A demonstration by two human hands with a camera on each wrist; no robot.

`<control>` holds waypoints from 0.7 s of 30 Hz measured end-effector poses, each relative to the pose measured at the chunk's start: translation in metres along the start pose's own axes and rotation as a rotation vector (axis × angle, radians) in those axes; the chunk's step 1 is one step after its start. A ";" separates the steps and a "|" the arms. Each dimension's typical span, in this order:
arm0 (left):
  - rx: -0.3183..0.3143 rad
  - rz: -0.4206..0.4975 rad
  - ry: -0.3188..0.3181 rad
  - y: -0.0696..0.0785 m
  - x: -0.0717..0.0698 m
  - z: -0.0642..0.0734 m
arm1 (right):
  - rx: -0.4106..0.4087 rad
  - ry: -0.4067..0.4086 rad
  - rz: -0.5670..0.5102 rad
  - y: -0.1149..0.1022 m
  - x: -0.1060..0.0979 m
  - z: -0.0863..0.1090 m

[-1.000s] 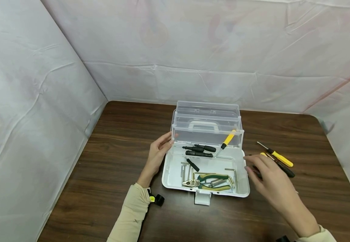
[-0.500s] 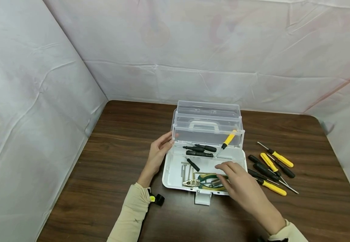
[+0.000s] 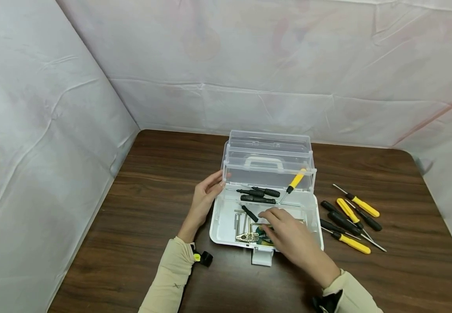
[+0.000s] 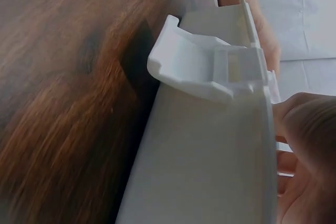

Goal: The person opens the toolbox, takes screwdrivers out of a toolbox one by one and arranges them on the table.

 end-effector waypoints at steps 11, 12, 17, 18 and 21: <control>0.000 -0.006 0.000 0.000 0.000 0.001 | 0.035 -0.022 -0.027 -0.007 0.015 -0.015; 0.002 -0.008 0.001 0.001 0.000 0.001 | 0.041 -0.024 -0.023 -0.008 0.016 -0.016; 0.011 -0.014 0.002 0.002 -0.001 0.001 | 0.061 -0.030 0.050 -0.016 0.017 -0.024; 0.010 -0.012 0.001 0.001 -0.001 0.000 | 0.066 -0.036 0.072 -0.017 0.018 -0.026; 0.010 -0.010 0.000 0.000 0.000 0.000 | 0.091 -0.057 0.131 -0.019 0.022 -0.031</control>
Point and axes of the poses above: each hand's wrist, its own z-axis away from the middle knuckle, its own x-axis out of the palm, y = z × x, the point moved 8 cm from there along -z, towards the middle knuckle, and after that the axes turned 8 degrees about -y, right-handed, at the moved point
